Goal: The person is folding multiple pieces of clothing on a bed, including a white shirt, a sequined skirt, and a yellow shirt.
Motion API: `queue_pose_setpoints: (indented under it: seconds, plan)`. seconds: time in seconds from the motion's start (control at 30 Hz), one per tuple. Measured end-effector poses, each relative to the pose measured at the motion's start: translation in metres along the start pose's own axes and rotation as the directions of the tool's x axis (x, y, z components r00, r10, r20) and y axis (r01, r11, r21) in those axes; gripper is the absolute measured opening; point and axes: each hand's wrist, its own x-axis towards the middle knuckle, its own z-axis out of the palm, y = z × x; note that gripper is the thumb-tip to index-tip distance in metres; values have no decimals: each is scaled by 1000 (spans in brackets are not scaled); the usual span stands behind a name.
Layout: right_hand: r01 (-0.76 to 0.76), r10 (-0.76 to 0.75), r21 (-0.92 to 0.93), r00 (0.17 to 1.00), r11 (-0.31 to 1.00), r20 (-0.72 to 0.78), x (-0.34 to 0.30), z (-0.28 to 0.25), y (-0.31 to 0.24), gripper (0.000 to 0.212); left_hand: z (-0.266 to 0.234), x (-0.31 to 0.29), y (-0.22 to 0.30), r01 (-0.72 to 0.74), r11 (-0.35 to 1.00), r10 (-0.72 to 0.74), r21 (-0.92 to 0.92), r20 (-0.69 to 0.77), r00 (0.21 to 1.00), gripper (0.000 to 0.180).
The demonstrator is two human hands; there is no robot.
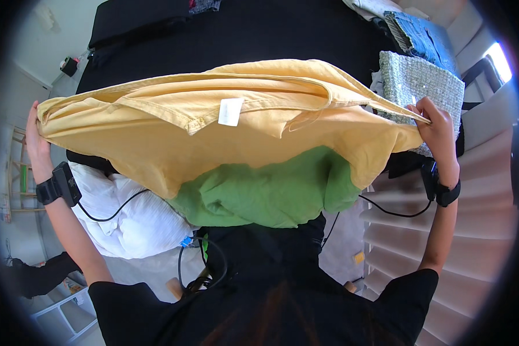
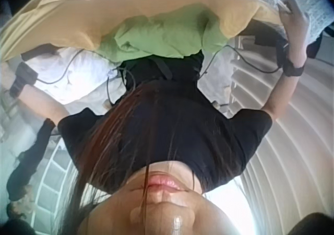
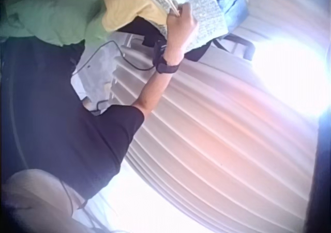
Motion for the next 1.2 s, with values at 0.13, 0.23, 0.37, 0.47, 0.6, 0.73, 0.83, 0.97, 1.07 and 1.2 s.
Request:
queue_pose_setpoints:
  seconds: [0.13,0.23,0.37,0.47,0.6,0.73,0.83,0.97,1.07,1.2]
  plan:
    - [17,-18,-77,1000,997,-14,-1,6,5,20,-5,3,-11,18,1000,-18,-2,10,1000,32]
    - [34,-38,-107,999,994,-31,-2,8,5,21,-1,1,-17,16,1000,-16,8,15,1000,32]
    - [24,-21,-88,999,996,37,4,0,2,21,21,-12,-19,40,999,-40,12,-10,999,32]
    - [-226,109,479,960,848,260,22,-19,9,17,51,-19,-17,39,999,-39,-2,-26,999,33]
    - [-102,-129,704,955,703,268,63,-47,23,30,85,-19,-15,17,1000,-16,27,-29,999,40]
    - [-236,91,631,963,739,254,102,-46,33,35,113,-13,-11,1,1000,-3,17,108,994,42]
    - [-252,165,566,966,785,200,135,-24,47,34,144,-4,-14,-41,999,37,25,163,986,40]
    - [-382,276,310,901,871,335,161,14,54,25,168,-10,-16,-24,999,31,-26,301,953,40]
    - [9,47,-203,961,979,271,152,37,24,16,170,-29,-13,7,1000,1,-23,318,948,43]
    - [26,-53,73,912,997,407,137,49,-42,17,173,-51,-3,9,999,-20,37,329,944,45]
